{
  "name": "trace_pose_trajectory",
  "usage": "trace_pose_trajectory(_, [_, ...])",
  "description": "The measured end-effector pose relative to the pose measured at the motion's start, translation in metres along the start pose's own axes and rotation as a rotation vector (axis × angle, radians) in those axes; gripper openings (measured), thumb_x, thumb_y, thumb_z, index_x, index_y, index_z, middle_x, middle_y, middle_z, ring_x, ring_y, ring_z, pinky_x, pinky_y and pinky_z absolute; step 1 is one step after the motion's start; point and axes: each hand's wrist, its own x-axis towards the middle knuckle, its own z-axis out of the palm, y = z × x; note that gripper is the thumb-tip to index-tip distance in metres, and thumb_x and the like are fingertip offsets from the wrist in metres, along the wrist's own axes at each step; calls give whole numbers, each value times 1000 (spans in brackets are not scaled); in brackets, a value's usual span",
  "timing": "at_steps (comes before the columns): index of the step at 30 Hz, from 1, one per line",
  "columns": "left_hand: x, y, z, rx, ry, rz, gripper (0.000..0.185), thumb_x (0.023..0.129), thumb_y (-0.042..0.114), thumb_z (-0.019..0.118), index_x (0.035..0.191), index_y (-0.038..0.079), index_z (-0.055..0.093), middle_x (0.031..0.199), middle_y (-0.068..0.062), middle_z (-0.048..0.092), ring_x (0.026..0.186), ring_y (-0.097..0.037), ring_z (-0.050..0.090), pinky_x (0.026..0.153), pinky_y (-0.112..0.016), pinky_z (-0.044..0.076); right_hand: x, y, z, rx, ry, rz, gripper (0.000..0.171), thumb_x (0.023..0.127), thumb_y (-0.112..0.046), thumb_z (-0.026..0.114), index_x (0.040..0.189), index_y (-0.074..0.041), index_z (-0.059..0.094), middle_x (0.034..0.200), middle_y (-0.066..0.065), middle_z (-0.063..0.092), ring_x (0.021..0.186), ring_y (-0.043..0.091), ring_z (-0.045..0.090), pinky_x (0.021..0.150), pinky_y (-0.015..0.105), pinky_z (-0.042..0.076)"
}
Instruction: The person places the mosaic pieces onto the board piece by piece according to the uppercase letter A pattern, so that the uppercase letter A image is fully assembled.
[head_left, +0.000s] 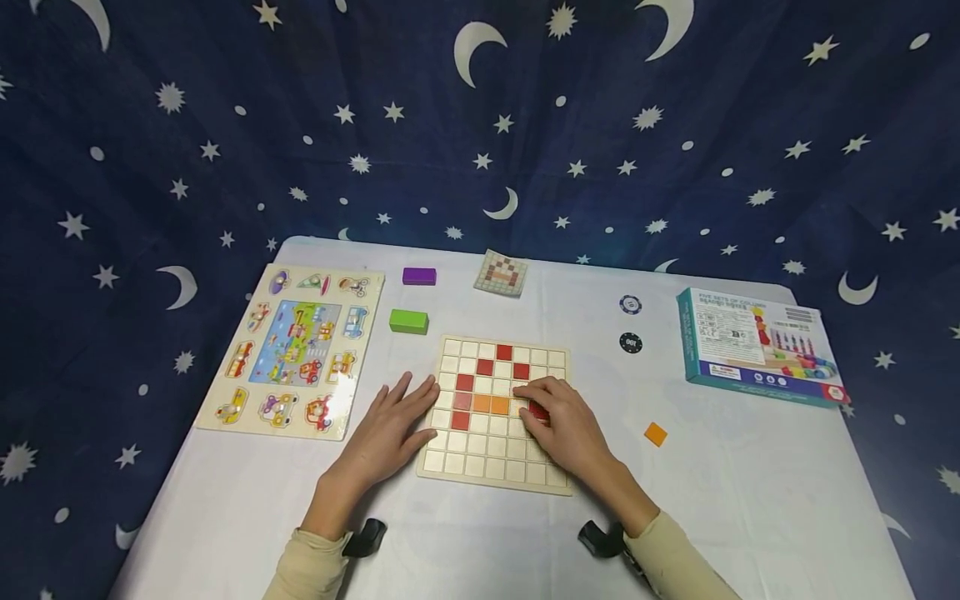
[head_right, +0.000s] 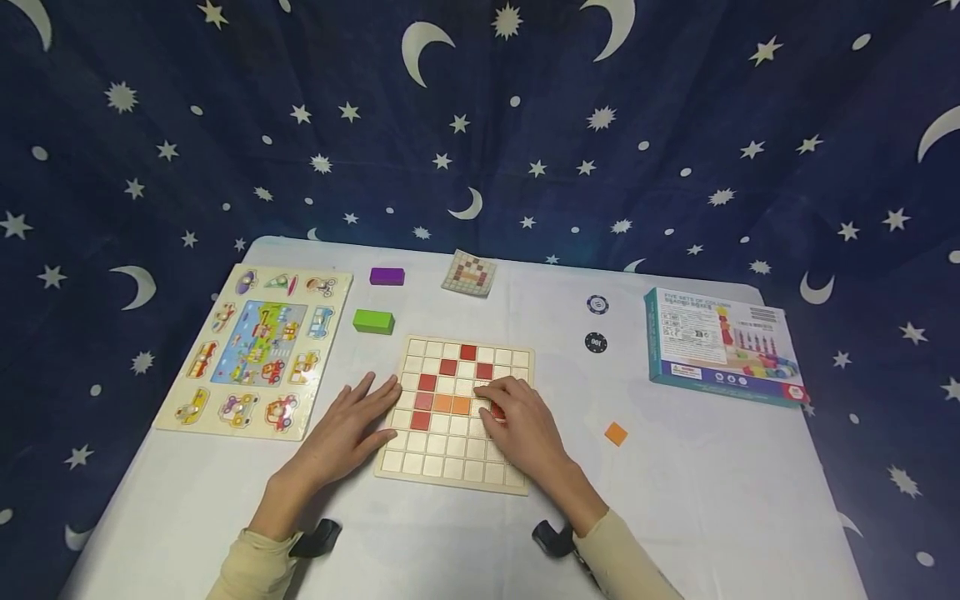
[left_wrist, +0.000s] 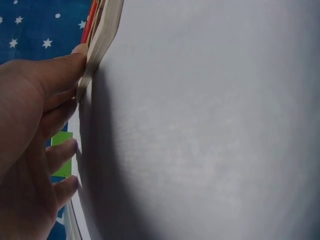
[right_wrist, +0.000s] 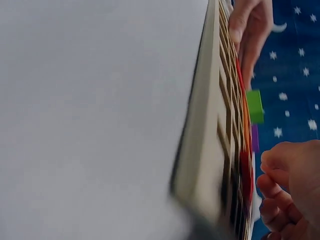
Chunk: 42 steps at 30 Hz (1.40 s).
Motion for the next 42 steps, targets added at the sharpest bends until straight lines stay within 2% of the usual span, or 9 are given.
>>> trace_pose_trajectory(6, [1,1,-1,5,2,1,68,100,35,74,159,12,51,170,-4,45,164,-40,29,132,-67,23,-30,32,-27,-63,34,113,33,93,-14,81,126,-12,78,117,5,74,101,21,64,81,40,51])
trace_pose_trajectory(11, [0,3,-1,-1,7,6,68,99,34,75,159,11,51,169,-5,46,163,-42,30,132,-68,24,-60,62,-53,-120,111,156,34,89,-8,84,123,-9,79,113,9,74,95,22,63,78,42,49])
trace_pose_trajectory(14, [-1,2,-1,-5,15,10,68,99,33,75,159,11,51,169,-7,47,162,-43,31,131,-68,25,-75,75,-69,-158,136,220,36,87,-8,85,122,-8,78,114,14,73,97,29,65,81,48,51])
trace_pose_trajectory(18, [-2,2,-1,-8,17,10,67,99,32,75,159,11,52,168,-7,47,162,-43,32,131,-68,25,-89,86,-85,-210,109,326,40,85,-11,87,123,-5,77,116,21,71,106,40,65,89,60,53])
trace_pose_trajectory(22, [-1,1,-2,-7,2,-3,68,100,33,75,159,12,51,169,-6,46,164,-41,29,132,-67,23,-94,90,-90,-244,69,374,39,86,-15,87,123,-4,77,114,22,72,104,42,67,88,62,55])
trace_pose_trajectory(26, [0,2,-1,-5,-11,-4,69,100,35,74,160,12,50,170,-5,44,164,-40,28,133,-67,22,-92,89,-87,-251,68,358,36,86,-15,87,120,-6,79,109,18,74,93,35,67,80,54,55])
trace_pose_trajectory(34, [1,1,0,5,-8,-7,69,100,36,74,160,13,50,170,-4,45,164,-39,28,133,-67,23,-70,69,-66,-209,62,253,34,85,-16,89,116,-8,81,104,10,75,81,19,56,70,34,44])
trace_pose_trajectory(37, [0,1,0,-2,-4,-8,69,100,35,75,160,13,50,170,-4,45,164,-40,29,132,-67,23,-59,58,-53,-176,44,206,34,85,-17,90,117,-9,80,103,6,74,82,16,55,70,32,43])
trace_pose_trajectory(42, [0,1,-1,0,-7,-6,69,100,35,74,160,13,50,170,-4,45,164,-40,28,132,-67,23,-39,35,-30,-105,0,106,36,86,-19,89,120,-10,80,106,2,74,92,16,63,76,36,52])
